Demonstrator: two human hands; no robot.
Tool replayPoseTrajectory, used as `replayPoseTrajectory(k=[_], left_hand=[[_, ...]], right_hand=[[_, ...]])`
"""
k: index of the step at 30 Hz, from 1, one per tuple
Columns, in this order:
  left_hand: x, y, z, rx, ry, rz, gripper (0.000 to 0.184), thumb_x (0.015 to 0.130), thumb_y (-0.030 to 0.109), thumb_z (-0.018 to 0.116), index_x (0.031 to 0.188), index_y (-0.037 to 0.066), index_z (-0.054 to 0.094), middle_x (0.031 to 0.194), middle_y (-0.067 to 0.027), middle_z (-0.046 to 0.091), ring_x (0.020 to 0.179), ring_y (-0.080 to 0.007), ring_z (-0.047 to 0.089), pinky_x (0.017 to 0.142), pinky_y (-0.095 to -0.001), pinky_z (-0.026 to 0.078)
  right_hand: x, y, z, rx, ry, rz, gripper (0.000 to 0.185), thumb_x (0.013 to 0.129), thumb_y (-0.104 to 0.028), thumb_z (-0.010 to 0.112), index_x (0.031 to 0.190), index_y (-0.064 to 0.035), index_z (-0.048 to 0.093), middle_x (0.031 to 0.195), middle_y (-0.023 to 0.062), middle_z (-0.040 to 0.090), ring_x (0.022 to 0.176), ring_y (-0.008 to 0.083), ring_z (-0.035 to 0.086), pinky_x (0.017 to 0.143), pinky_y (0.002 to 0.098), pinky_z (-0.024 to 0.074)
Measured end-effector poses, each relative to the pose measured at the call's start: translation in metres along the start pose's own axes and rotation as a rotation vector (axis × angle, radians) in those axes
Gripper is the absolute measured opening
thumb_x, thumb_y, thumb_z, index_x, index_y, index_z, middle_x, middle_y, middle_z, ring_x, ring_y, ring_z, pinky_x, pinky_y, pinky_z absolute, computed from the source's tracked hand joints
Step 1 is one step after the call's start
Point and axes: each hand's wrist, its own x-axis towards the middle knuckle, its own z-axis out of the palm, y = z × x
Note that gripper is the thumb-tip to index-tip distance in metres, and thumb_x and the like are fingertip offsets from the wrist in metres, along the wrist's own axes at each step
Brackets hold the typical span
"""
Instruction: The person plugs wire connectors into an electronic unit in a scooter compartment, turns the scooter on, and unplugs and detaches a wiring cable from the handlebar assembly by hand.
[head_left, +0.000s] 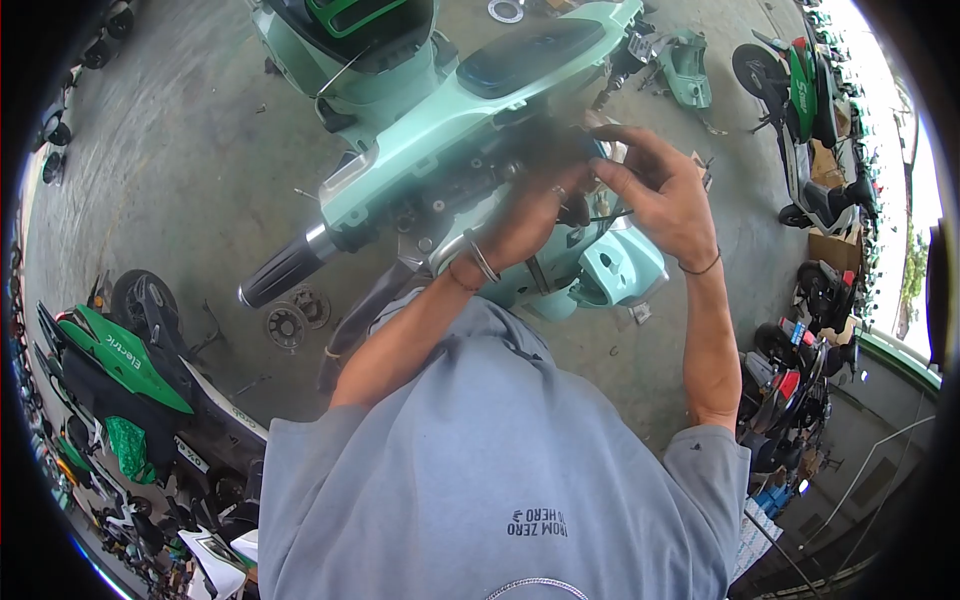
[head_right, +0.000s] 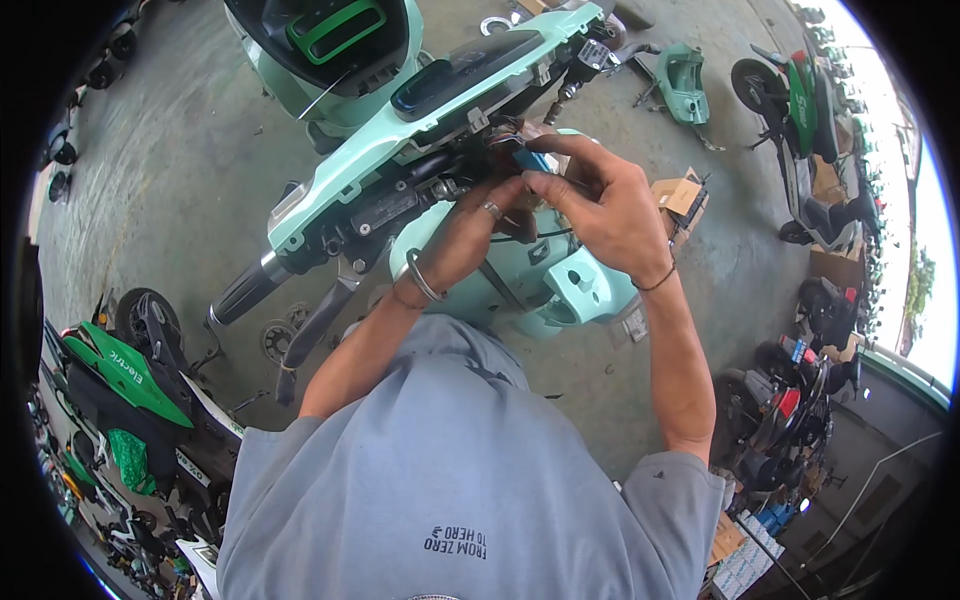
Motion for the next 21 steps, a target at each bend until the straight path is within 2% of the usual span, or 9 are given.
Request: replayPoseTrajectory(k=[2,3,5,8,10,12,15,17,21], left_hand=[[-0.002,-0.001,-0.001,-0.256,-0.033,-0.090,0.039,0.105,0.037,0.046,0.121,0.004,0.059,0.096,-0.0058,0.064,0.081,-0.0146,0.066,0.077,-0.0299,0.052],[-0.002,-0.002,0.000,-0.259,-0.030,-0.091,0.039,0.105,0.037,0.046,0.121,0.004,0.059,0.096,-0.0058,0.064,0.081,-0.0146,0.066,0.077,-0.0299,0.052],[-0.002,-0.001,-0.002,-0.099,-0.034,-0.014,0.032,0.106,0.030,0.047,0.120,0.004,0.059,0.094,-0.0048,0.062,0.081,-0.0134,0.064,0.075,-0.0288,0.052],[-0.005,0.007,-0.007,0.050,-0.081,0.065,0.027,0.107,0.023,0.045,0.119,0.003,0.057,0.092,-0.0039,0.061,0.080,-0.0122,0.061,0.074,-0.0277,0.051],[-0.005,0.005,-0.011,0.104,-0.081,0.098,0.025,0.106,0.022,0.046,0.117,0.003,0.058,0.091,-0.0041,0.060,0.079,-0.0119,0.060,0.074,-0.0278,0.050],[-0.005,0.002,-0.012,0.161,-0.083,0.133,0.024,0.105,0.021,0.047,0.116,0.002,0.058,0.091,-0.0043,0.060,0.078,-0.0116,0.059,0.074,-0.0280,0.050],[-0.004,-0.005,-0.010,0.235,-0.064,0.183,0.022,0.100,0.020,0.057,0.113,0.002,0.058,0.092,-0.0047,0.061,0.081,-0.0122,0.061,0.076,-0.0284,0.050],[-0.007,-0.009,-0.003,0.262,0.067,0.141,0.025,0.094,0.019,0.065,0.112,0.002,0.059,0.095,-0.0053,0.063,0.083,-0.0131,0.063,0.078,-0.0289,0.051],[-0.006,-0.012,-0.007,0.227,0.020,0.120,0.030,0.092,0.020,0.068,0.114,0.003,0.058,0.096,-0.0058,0.064,0.087,-0.0141,0.064,0.080,-0.0302,0.051]], right_hand=[[0.004,-0.017,0.000,-0.313,-0.031,-0.140,0.021,0.086,-0.011,0.072,0.107,-0.0088,0.073,0.070,0.0090,0.063,0.056,0.0185,0.053,0.053,0.0338,0.0406],[0.006,-0.015,-0.003,-0.314,-0.035,-0.139,0.021,0.086,-0.011,0.072,0.107,-0.0088,0.073,0.070,0.0090,0.063,0.056,0.0185,0.053,0.053,0.0338,0.0406],[0.016,-0.010,-0.010,-0.559,-0.073,-0.438,0.024,0.080,-0.009,0.071,0.104,-0.0115,0.074,0.073,0.0129,0.062,0.062,0.0294,0.058,0.058,0.0404,0.0455],[0.019,-0.027,-0.014,-0.774,-0.218,-0.494,0.026,0.078,-0.012,0.069,0.104,-0.0146,0.074,0.071,0.0088,0.060,0.065,0.0316,0.061,0.060,0.0424,0.0471],[0.024,-0.028,-0.012,-0.805,-0.231,-0.483,0.024,0.078,-0.011,0.068,0.101,-0.0148,0.074,0.074,0.0085,0.061,0.066,0.0319,0.061,0.061,0.0430,0.0480],[0.033,-0.027,-0.012,-0.811,-0.291,-0.581,0.021,0.079,-0.010,0.067,0.098,-0.0134,0.074,0.083,0.0105,0.062,0.072,0.0329,0.062,0.065,0.0438,0.0498],[0.041,-0.026,-0.005,-0.764,-0.345,-0.555,0.018,0.079,-0.010,0.066,0.095,-0.0119,0.073,0.090,0.0140,0.061,0.081,0.0347,0.063,0.070,0.0454,0.0507],[0.043,-0.031,-0.002,-0.781,-0.388,-0.473,0.019,0.079,-0.010,0.065,0.096,-0.0107,0.073,0.092,0.0156,0.061,0.085,0.0357,0.063,0.073,0.0460,0.0506],[0.043,-0.035,0.001,-0.683,-0.394,-0.345,0.021,0.079,-0.007,0.062,0.097,-0.0048,0.072,0.097,0.0189,0.062,0.091,0.0402,0.062,0.077,0.0477,0.0501]])
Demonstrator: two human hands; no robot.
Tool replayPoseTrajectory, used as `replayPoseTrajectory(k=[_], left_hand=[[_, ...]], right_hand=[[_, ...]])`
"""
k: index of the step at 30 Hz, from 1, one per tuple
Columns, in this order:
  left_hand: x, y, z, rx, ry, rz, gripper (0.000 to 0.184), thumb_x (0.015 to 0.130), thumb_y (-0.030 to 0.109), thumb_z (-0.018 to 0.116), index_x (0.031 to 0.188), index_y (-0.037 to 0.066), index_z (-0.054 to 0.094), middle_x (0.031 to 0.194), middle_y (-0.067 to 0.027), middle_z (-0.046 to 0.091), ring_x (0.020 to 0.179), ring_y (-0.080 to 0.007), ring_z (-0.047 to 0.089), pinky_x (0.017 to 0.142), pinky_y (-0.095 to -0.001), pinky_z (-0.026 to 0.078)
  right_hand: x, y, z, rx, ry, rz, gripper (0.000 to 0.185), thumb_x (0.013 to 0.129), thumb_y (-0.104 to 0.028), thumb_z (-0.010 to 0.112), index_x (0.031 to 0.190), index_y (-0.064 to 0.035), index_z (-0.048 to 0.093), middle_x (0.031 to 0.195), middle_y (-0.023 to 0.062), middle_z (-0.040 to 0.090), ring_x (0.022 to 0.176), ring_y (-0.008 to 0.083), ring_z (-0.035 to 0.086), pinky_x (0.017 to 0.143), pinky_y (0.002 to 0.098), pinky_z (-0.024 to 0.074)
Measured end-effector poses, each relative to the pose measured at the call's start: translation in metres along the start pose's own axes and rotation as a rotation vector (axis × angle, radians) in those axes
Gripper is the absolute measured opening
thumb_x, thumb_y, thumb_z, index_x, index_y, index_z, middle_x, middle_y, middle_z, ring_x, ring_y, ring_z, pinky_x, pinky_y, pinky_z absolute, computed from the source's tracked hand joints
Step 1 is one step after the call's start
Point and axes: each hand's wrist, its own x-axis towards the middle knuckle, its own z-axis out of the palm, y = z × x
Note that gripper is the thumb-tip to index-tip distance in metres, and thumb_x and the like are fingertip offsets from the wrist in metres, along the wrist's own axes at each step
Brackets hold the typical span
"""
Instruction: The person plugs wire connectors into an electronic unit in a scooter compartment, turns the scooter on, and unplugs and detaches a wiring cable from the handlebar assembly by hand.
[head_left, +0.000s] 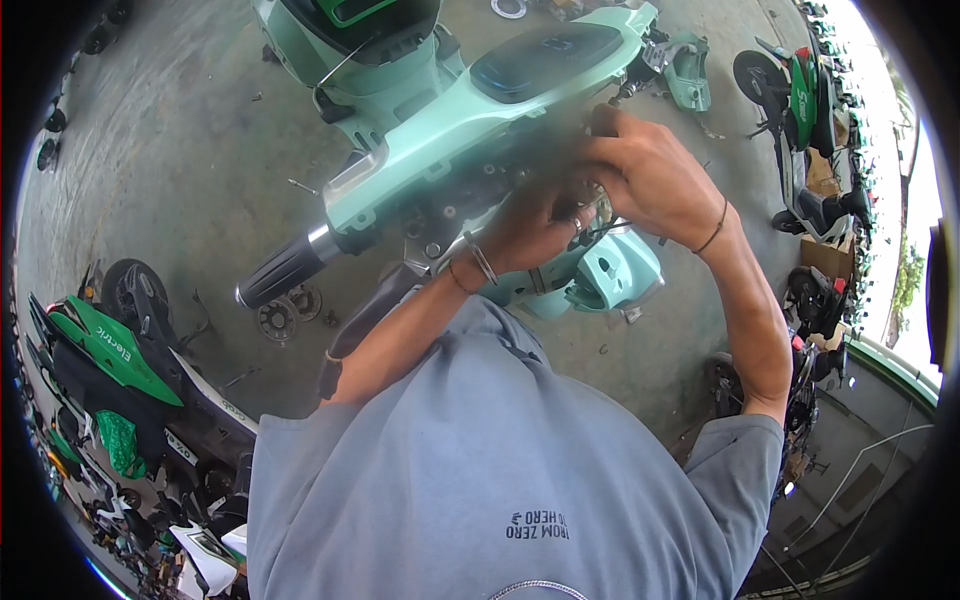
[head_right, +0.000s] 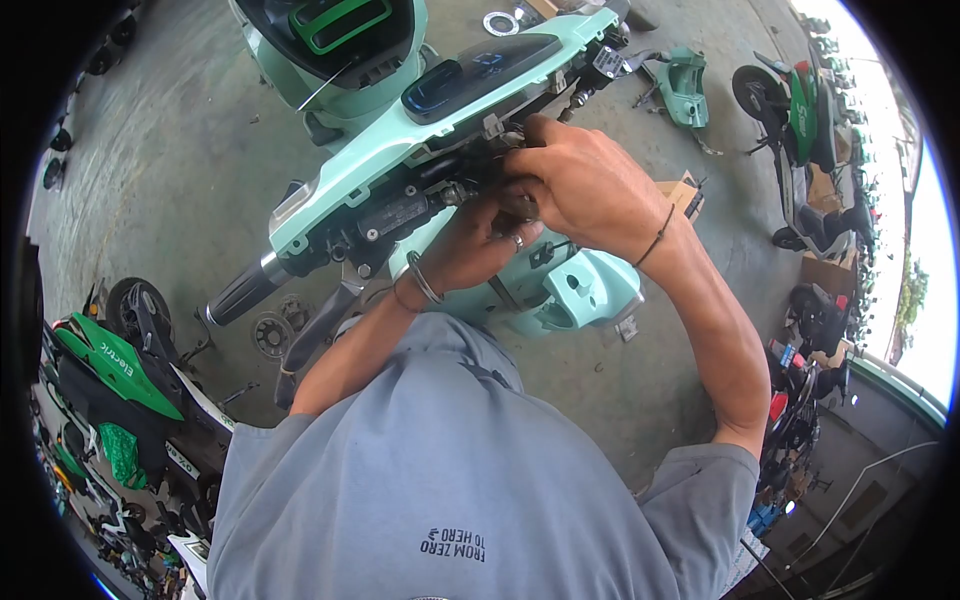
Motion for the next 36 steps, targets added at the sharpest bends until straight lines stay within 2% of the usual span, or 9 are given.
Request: replayPoseTrajectory(k=[3,6,8,11,18,20,30,33,36], left_hand=[[0.001,0.006,-0.002,0.017,-0.040,0.008,0.028,0.094,0.019,0.066,0.114,0.002,0.058,0.097,-0.0062,0.064,0.087,-0.0147,0.064,0.080,-0.0310,0.051],[0.005,0.008,0.000,-0.188,-0.078,-0.014,0.028,0.100,0.026,0.058,0.112,0.001,0.058,0.094,-0.0056,0.065,0.085,-0.0149,0.064,0.078,-0.0313,0.051],[0.006,0.008,-0.001,-0.523,-0.104,-0.184,0.035,0.104,0.033,0.047,0.112,0.000,0.058,0.089,-0.0055,0.066,0.081,-0.0146,0.064,0.075,-0.0309,0.051],[0.004,0.013,0.002,-0.472,-0.033,-0.223,0.039,0.106,0.036,0.042,0.116,0.002,0.057,0.085,-0.0051,0.066,0.080,-0.0151,0.064,0.074,-0.0315,0.051],[0.004,0.007,0.005,-0.513,0.002,-0.219,0.033,0.105,0.028,0.044,0.114,0.001,0.059,0.089,-0.0057,0.064,0.076,-0.0133,0.062,0.072,-0.0308,0.051],[0.005,-0.002,0.005,-0.180,0.015,-0.039,0.027,0.104,0.023,0.046,0.110,0.000,0.060,0.087,-0.0050,0.060,0.072,-0.0117,0.057,0.068,-0.0305,0.049],[0.000,-0.003,-0.007,-0.004,-0.029,0.094,0.024,0.103,0.022,0.048,0.105,0.000,0.058,0.080,-0.0049,0.056,0.071,-0.0117,0.053,0.066,-0.0305,0.046],[0.004,0.000,-0.004,-0.006,0.058,0.306,0.025,0.102,0.024,0.052,0.110,0.001,0.059,0.083,-0.0060,0.058,0.074,-0.0142,0.055,0.069,-0.0323,0.046],[0.003,0.009,-0.004,-0.107,-0.026,-0.041,0.029,0.100,0.025,0.054,0.113,0.000,0.059,0.091,-0.0089,0.061,0.079,-0.0184,0.058,0.073,-0.0337,0.048]], right_hand=[[0.000,-0.003,0.000,0.113,0.036,0.039,0.022,0.080,-0.005,0.058,0.097,0.0008,0.071,0.101,0.0218,0.064,0.094,0.0436,0.061,0.081,0.0478,0.0497],[0.007,-0.005,-0.007,0.171,-0.041,0.147,0.023,0.082,-0.005,0.056,0.098,0.0037,0.070,0.097,0.0252,0.066,0.094,0.0449,0.061,0.084,0.0477,0.0493],[0.010,-0.007,-0.012,0.172,-0.075,0.193,0.024,0.082,-0.006,0.055,0.098,0.0039,0.070,0.094,0.0265,0.066,0.093,0.0448,0.061,0.084,0.0477,0.0492],[0.014,-0.007,-0.016,0.165,-0.131,0.223,0.025,0.082,-0.006,0.055,0.098,0.0042,0.070,0.089,0.0281,0.065,0.090,0.0445,0.061,0.083,0.0477,0.0492],[0.000,0.003,-0.009,0.039,-0.005,-0.034,0.021,0.080,-0.005,0.058,0.097,-0.0025,0.071,0.093,0.0203,0.065,0.085,0.0414,0.063,0.075,0.0476,0.0501],[-0.003,-0.001,-0.011,-0.037,-0.049,-0.040,0.020,0.081,-0.005,0.059,0.096,-0.0043,0.071,0.094,0.0182,0.065,0.084,0.0403,0.064,0.073,0.0475,0.0504],[0.009,0.010,-0.007,-0.118,-0.129,-0.109,0.016,0.075,-0.011,0.066,0.088,-0.0064,0.073,0.081,0.0131,0.068,0.082,0.0356,0.065,0.069,0.0453,0.0512],[0.011,0.015,-0.001,-0.067,-0.054,-0.135,0.016,0.074,-0.010,0.066,0.087,-0.0062,0.073,0.082,0.0130,0.068,0.081,0.0353,0.065,0.069,0.0444,0.0514],[0.007,0.021,0.010,0.008,0.078,-0.196,0.017,0.072,-0.007,0.065,0.088,-0.0059,0.072,0.083,0.0130,0.067,0.078,0.0359,0.065,0.067,0.0438,0.0515]])
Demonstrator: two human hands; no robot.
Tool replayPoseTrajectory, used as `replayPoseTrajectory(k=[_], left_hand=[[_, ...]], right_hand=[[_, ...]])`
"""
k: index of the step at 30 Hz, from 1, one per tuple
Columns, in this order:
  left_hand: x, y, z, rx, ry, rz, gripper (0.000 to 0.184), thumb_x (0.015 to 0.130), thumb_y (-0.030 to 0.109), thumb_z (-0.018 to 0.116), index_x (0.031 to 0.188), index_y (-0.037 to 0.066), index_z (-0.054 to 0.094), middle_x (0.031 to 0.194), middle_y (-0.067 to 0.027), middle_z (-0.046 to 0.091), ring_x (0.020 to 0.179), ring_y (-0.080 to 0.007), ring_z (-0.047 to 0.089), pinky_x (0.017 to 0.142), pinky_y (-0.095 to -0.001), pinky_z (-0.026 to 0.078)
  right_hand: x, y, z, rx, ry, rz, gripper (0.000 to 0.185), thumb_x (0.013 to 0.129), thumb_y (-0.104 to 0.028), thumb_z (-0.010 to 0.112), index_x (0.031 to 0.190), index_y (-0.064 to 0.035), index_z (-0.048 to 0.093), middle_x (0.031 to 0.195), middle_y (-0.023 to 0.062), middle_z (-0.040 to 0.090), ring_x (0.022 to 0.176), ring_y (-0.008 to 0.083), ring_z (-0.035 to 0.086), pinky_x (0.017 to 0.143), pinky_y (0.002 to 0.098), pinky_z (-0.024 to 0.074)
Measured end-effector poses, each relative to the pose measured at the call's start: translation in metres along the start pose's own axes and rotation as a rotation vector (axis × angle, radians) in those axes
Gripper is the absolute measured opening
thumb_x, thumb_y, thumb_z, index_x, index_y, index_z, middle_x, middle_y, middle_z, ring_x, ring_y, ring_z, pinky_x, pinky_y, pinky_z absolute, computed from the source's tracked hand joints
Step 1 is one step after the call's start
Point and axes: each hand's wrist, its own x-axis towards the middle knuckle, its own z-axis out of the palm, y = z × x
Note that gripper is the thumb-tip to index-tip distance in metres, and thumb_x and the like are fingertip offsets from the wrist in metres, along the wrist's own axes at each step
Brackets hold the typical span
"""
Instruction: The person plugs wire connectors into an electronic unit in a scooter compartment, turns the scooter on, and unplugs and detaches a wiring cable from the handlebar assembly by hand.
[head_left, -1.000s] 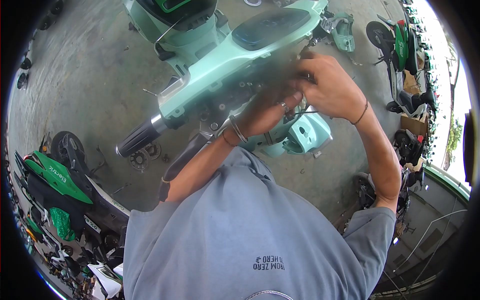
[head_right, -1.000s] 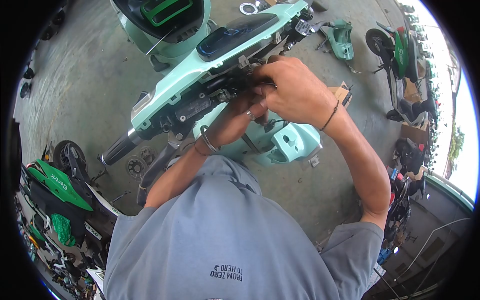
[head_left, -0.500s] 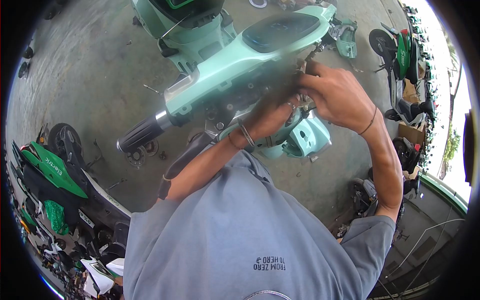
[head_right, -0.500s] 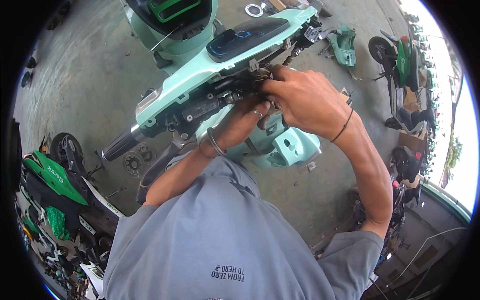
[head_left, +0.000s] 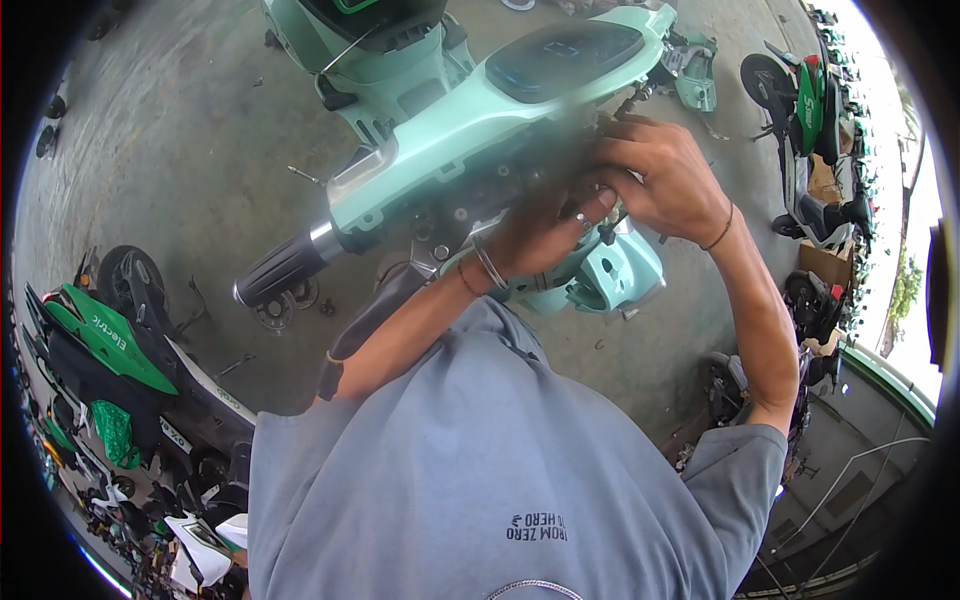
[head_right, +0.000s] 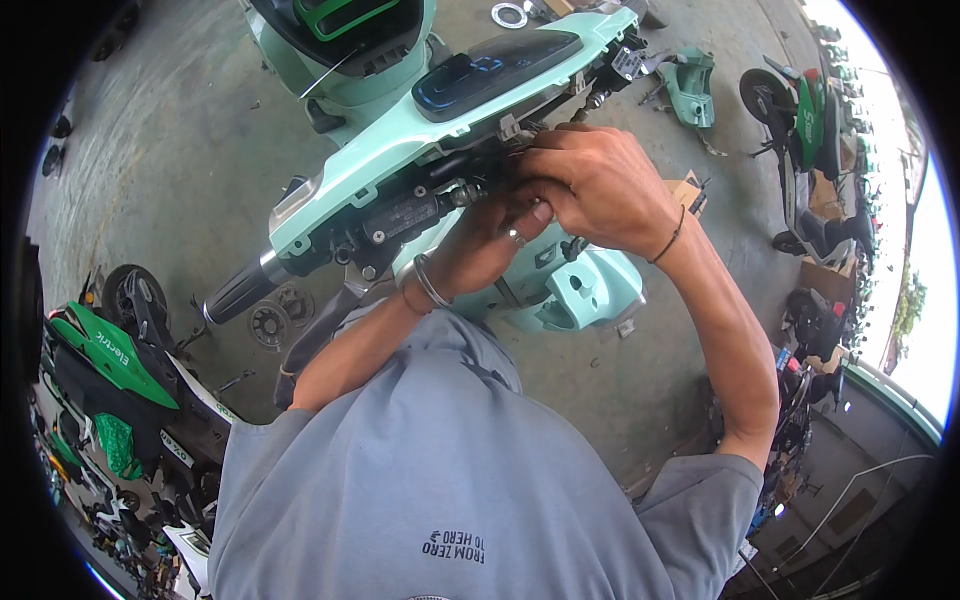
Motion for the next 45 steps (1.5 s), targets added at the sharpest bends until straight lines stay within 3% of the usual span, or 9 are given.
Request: replayPoseTrajectory(k=[2,5,11,18,24,29,32,35,45], left_hand=[[0.002,-0.010,0.005,0.240,0.059,0.187,0.026,0.099,0.022,0.056,0.112,0.000,0.060,0.099,-0.0125,0.064,0.084,-0.0227,0.061,0.076,-0.0346,0.049],[0.004,-0.020,0.010,0.149,0.151,0.310,0.023,0.097,0.018,0.059,0.111,0.000,0.061,0.098,-0.0153,0.064,0.085,-0.0242,0.063,0.078,-0.0350,0.050],[-0.002,-0.018,0.006,0.122,0.109,0.231,0.025,0.093,0.010,0.058,0.116,-0.001,0.058,0.101,-0.0172,0.065,0.089,-0.0271,0.065,0.079,-0.0355,0.051],[-0.002,-0.016,0.002,0.197,0.098,0.307,0.029,0.092,0.008,0.056,0.119,-0.003,0.055,0.103,-0.0170,0.065,0.089,-0.0275,0.065,0.080,-0.0363,0.051],[-0.002,-0.011,0.001,0.184,0.056,0.233,0.032,0.094,0.014,0.060,0.122,-0.002,0.055,0.105,-0.0171,0.065,0.091,-0.0254,0.064,0.080,-0.0352,0.051],[0.003,-0.009,0.004,0.145,0.079,0.366,0.037,0.095,0.020,0.063,0.124,0.000,0.054,0.107,-0.0138,0.066,0.094,-0.0222,0.064,0.080,-0.0342,0.051],[0.004,-0.003,0.003,0.230,0.079,0.380,0.038,0.096,0.023,0.065,0.125,0.001,0.054,0.107,-0.0120,0.067,0.097,-0.0197,0.066,0.082,-0.0325,0.052],[-0.001,-0.009,-0.005,0.202,-0.067,0.197,0.040,0.095,0.025,0.066,0.125,0.000,0.054,0.106,-0.0112,0.067,0.099,-0.0176,0.066,0.083,-0.0312,0.052],[0.007,-0.023,0.014,0.138,0.103,0.283,0.035,0.093,0.028,0.070,0.109,-0.002,0.060,0.091,-0.0085,0.067,0.082,-0.0149,0.063,0.074,-0.0307,0.050]], right_hand=[[-0.006,0.003,0.009,0.031,0.073,-0.036,0.018,0.072,-0.005,0.065,0.088,-0.0057,0.071,0.083,0.0132,0.066,0.076,0.0362,0.064,0.066,0.0435,0.0515],[-0.012,0.001,0.023,0.173,0.167,0.013,0.020,0.070,0.000,0.064,0.089,-0.0040,0.069,0.082,0.0131,0.065,0.073,0.0355,0.063,0.063,0.0417,0.0505],[-0.024,-0.002,0.054,0.151,0.477,0.053,0.019,0.069,0.005,0.067,0.086,-0.0036,0.068,0.074,0.0114,0.062,0.063,0.0308,0.061,0.057,0.0372,0.0478],[-0.028,-0.013,0.068,0.200,0.605,0.171,0.013,0.074,0.004,0.069,0.085,-0.0034,0.069,0.081,0.0116,0.068,0.067,0.0279,0.066,0.060,0.0325,0.0500],[-0.032,-0.005,0.059,0.417,0.463,0.293,0.012,0.079,-0.002,0.073,0.091,-0.0020,0.070,0.085,0.0118,0.069,0.072,0.0268,0.067,0.064,0.0327,0.0506],[-0.029,0.003,0.029,0.353,0.307,0.189,0.018,0.079,-0.008,0.075,0.097,-0.0054,0.073,0.092,0.0123,0.067,0.079,0.0293,0.065,0.069,0.0370,0.0508],[-0.026,0.005,0.012,0.208,0.117,0.095,0.015,0.079,-0.009,0.073,0.094,-0.0068,0.072,0.083,0.0105,0.060,0.077,0.0322,0.062,0.069,0.0398,0.0505],[-0.023,0.000,0.016,0.192,0.181,0.054,0.017,0.076,-0.006,0.071,0.093,-0.0068,0.071,0.084,0.0099,0.060,0.076,0.0321,0.063,0.067,0.0392,0.0505],[-0.019,0.016,0.043,0.392,0.399,0.152,0.019,0.072,0.002,0.070,0.089,-0.0014,0.065,0.080,0.0128,0.066,0.073,0.0342,0.064,0.064,0.0369,0.0506]])
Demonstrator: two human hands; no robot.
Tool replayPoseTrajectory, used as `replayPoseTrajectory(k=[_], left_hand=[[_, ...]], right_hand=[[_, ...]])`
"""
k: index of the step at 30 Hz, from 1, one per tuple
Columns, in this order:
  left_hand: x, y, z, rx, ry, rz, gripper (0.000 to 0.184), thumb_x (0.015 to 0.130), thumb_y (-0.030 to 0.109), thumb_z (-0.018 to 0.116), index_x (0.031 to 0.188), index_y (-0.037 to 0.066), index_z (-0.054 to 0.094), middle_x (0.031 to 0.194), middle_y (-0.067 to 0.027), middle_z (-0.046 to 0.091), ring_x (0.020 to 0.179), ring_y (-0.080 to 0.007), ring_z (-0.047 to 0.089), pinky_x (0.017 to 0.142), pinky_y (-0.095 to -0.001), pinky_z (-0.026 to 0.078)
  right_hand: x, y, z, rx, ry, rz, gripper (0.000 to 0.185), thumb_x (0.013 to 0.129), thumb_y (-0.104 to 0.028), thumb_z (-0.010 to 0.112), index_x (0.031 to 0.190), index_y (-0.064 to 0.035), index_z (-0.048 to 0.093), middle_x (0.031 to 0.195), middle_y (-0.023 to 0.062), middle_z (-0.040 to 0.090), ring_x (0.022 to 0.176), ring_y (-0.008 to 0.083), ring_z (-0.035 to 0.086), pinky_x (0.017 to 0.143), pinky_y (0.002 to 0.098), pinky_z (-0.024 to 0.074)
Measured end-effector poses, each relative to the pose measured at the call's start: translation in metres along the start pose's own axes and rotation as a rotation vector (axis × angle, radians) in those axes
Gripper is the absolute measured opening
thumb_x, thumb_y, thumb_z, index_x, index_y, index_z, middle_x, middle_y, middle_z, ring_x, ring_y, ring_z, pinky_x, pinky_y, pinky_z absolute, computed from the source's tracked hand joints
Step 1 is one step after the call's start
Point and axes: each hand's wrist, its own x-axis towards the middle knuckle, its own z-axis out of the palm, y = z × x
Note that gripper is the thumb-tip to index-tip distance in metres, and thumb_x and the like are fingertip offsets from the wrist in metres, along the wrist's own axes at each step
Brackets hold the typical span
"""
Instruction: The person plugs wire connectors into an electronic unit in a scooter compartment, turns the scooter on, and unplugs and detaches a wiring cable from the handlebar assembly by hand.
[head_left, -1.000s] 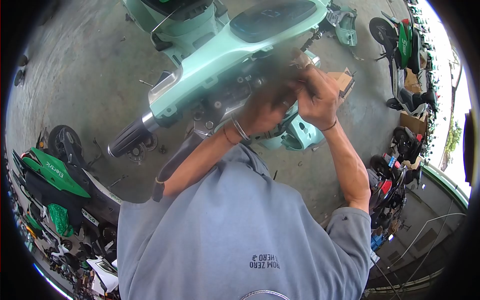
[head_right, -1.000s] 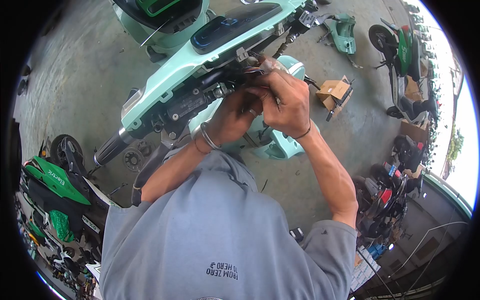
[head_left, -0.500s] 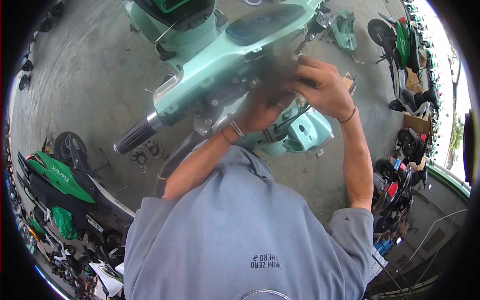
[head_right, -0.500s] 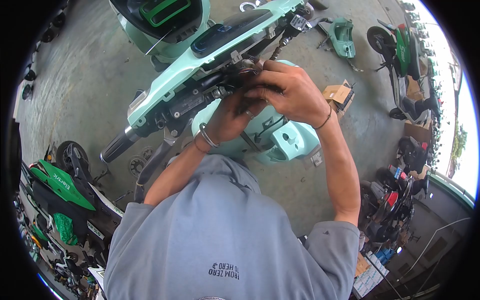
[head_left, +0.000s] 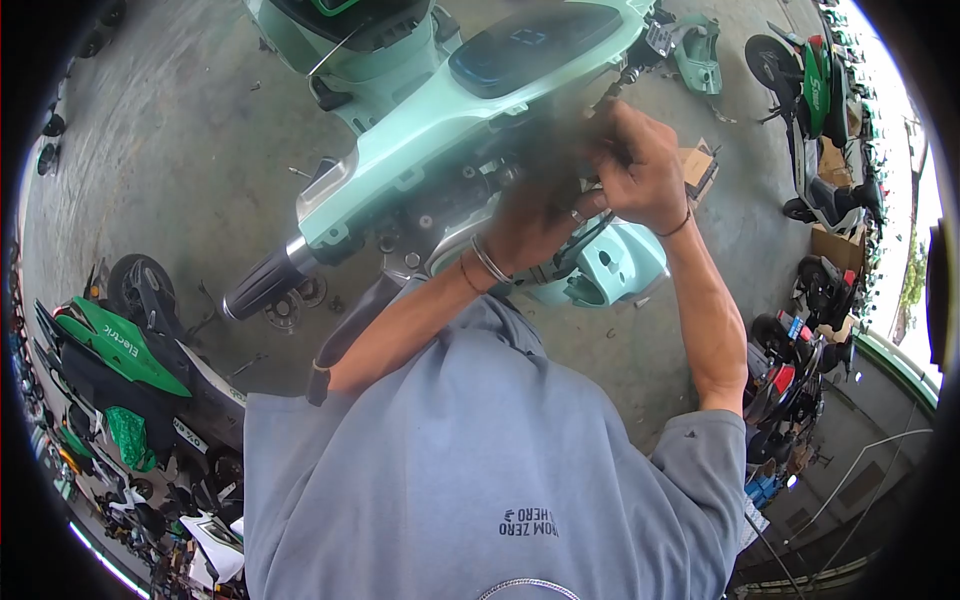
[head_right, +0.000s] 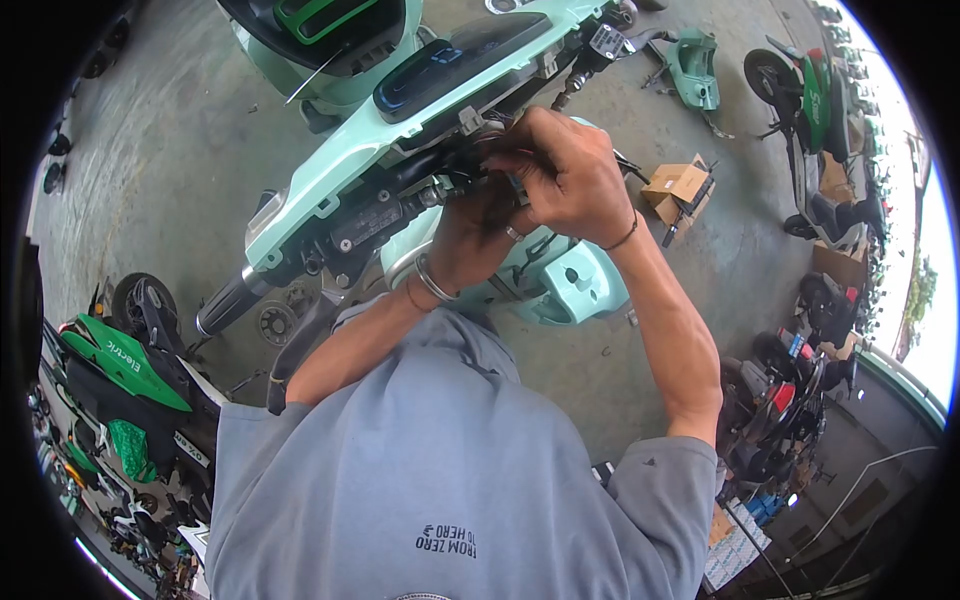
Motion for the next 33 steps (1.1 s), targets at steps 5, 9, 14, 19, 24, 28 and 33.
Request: replayPoseTrajectory(k=[5,9,14,19,24,28,33], left_hand=[[-0.010,-0.007,0.002,0.134,0.050,-0.082,0.037,0.087,0.030,0.076,0.105,0.004,0.057,0.072,-0.0067,0.055,0.063,-0.0233,0.053,0.061,-0.0375,0.045],[-0.009,-0.008,0.000,0.113,0.052,-0.082,0.039,0.085,0.033,0.078,0.102,0.004,0.058,0.072,-0.0072,0.057,0.063,-0.0223,0.054,0.060,-0.0368,0.044],[-0.004,0.002,-0.003,0.131,-0.014,-0.255,0.040,0.085,0.033,0.078,0.100,0.001,0.058,0.077,-0.0056,0.064,0.066,-0.0163,0.060,0.063,-0.0304,0.047],[-0.011,0.004,0.000,0.056,0.047,-0.222,0.019,0.090,0.018,0.073,0.095,0.002,0.066,0.082,-0.0011,0.062,0.070,-0.0127,0.052,0.066,-0.0295,0.043],[-0.019,-0.006,0.002,0.000,0.117,-0.221,0.027,0.093,0.027,0.071,0.098,0.002,0.061,0.083,-0.0029,0.063,0.070,-0.0116,0.057,0.068,-0.0269,0.048],[-0.018,-0.006,0.002,0.066,0.114,-0.227,0.026,0.097,0.026,0.066,0.092,0.001,0.059,0.081,-0.0064,0.063,0.069,-0.0139,0.056,0.066,-0.0295,0.047],[-0.014,0.003,0.010,0.099,0.162,-0.244,0.027,0.100,0.028,0.062,0.096,0.002,0.058,0.076,-0.0024,0.055,0.066,-0.0115,0.046,0.071,-0.0308,0.047]], right_hand=[[0.020,0.002,-0.011,0.175,-0.145,-0.006,0.014,0.081,-0.001,0.071,0.094,0.0017,0.066,0.084,0.0138,0.070,0.075,0.0233,0.069,0.066,0.0330,0.0525],[0.012,-0.002,-0.017,0.325,-0.127,0.193,0.017,0.089,-0.009,0.071,0.100,0.0036,0.067,0.086,0.0076,0.072,0.076,0.0129,0.065,0.070,0.0271,0.0524],[-0.018,-0.029,-0.033,0.927,0.113,0.623,0.024,0.094,-0.018,0.070,0.102,0.0044,0.066,0.073,0.0006,0.060,0.051,0.0028,0.043,0.044,0.0210,0.0321],[-0.102,-0.059,-0.078,1.255,0.365,0.534,0.021,0.099,-0.014,0.060,0.102,0.0063,0.062,0.066,-0.0014,0.047,0.047,0.0016,0.027,0.040,0.0219,0.0188],[-0.211,-0.094,-0.125,1.125,1.039,0.431,0.022,0.100,-0.016,0.058,0.102,0.0052,0.062,0.066,-0.0025,0.043,0.048,0.0031,0.029,0.039,0.0218,0.0201],[-0.291,-0.092,-0.132,0.724,1.305,0.502,0.022,0.099,-0.017,0.061,0.101,0.0042,0.064,0.068,-0.0022,0.045,0.054,0.0048,0.037,0.044,0.0224,0.0298],[-0.431,-0.013,-0.083,0.181,1.404,1.088,0.023,0.097,-0.018,0.064,0.103,0.0045,0.067,0.083,0.0025,0.063,0.074,0.0102,0.057,0.067,0.0280,0.0480]])
